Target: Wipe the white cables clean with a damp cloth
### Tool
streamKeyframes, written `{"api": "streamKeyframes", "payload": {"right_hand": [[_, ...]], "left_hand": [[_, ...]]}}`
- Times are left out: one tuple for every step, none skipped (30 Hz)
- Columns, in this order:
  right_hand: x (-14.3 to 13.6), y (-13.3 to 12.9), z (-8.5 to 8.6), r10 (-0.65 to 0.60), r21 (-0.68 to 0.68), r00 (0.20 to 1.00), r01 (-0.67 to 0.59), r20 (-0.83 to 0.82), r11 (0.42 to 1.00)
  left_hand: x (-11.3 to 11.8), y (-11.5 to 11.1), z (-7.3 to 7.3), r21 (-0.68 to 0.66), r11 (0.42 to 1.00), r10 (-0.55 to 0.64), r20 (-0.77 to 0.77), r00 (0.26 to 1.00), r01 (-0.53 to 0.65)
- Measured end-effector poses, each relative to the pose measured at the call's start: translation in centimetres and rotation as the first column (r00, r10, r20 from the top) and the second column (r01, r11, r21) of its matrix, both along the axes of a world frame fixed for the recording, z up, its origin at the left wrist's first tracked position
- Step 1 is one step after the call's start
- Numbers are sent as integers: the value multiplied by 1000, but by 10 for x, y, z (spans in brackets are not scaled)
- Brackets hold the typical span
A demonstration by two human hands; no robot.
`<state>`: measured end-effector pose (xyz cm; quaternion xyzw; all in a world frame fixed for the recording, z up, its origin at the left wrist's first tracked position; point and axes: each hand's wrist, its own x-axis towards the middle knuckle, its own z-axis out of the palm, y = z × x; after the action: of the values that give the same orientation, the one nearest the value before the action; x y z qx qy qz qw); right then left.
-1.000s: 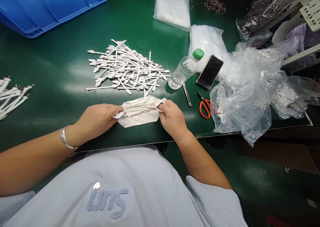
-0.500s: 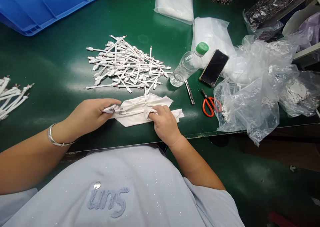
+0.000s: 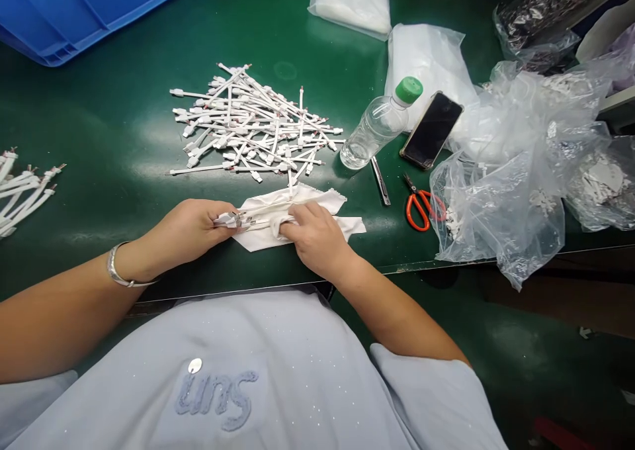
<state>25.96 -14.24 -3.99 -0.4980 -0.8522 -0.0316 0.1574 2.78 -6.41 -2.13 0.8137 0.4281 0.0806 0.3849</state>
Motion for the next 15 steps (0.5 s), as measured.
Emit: {"api": "streamKeyframes", "payload": {"right_hand": [[-2, 6, 2, 53, -14, 998, -53, 38, 999], [-4, 12, 4, 105, -26, 992, -104, 73, 994], [-6, 18, 5, 154, -38, 983, -151, 104, 988], [-8, 24, 6, 199, -47, 971, -195, 128, 980], [-9, 29, 7, 238, -52, 960, -233, 146, 971], [-10, 33, 7, 270, -51, 950, -265, 157, 963], [-9, 36, 7, 297, -42, 941, -294, 162, 955], [-9, 37, 6, 318, -29, 934, -317, 163, 948], [-7, 38, 6, 334, -14, 928, -337, 163, 942], [-4, 38, 6, 350, 0, 923, -354, 162, 935], [-2, 38, 6, 361, 11, 918, -368, 162, 930], [1, 37, 6, 368, 21, 915, -376, 164, 926], [3, 36, 6, 369, 27, 914, -379, 165, 925], [5, 36, 6, 368, 32, 915, -378, 167, 925], [5, 36, 5, 367, 34, 915, -377, 168, 925]], "left_hand": [[0, 1, 0, -21, 1000, 22, 6, 1000, -22], [0, 2, -1, -36, 998, 42, 10, 999, -41], [1, 3, -1, -47, 997, 57, 10, 998, -56], [1, 4, -1, -52, 996, 66, 7, 998, -65], [1, 5, 0, -53, 996, 70, 2, 998, -70], [2, 5, 0, -52, 996, 70, -3, 998, -70], [3, 6, 1, -53, 996, 70, -9, 998, -70], [3, 6, 1, -56, 996, 69, -14, 998, -69], [4, 7, 2, -60, 996, 68, -18, 998, -69], [4, 7, 2, -66, 995, 69, -21, 997, -70], [5, 7, 2, -75, 995, 70, -22, 997, -71], [5, 7, 3, -85, 994, 69, -23, 997, -71], [5, 8, 3, -95, 993, 68, -22, 997, -69], [5, 8, 2, -105, 992, 65, -22, 998, -67], [4, 8, 2, -115, 991, 63, -22, 998, -65]]}}
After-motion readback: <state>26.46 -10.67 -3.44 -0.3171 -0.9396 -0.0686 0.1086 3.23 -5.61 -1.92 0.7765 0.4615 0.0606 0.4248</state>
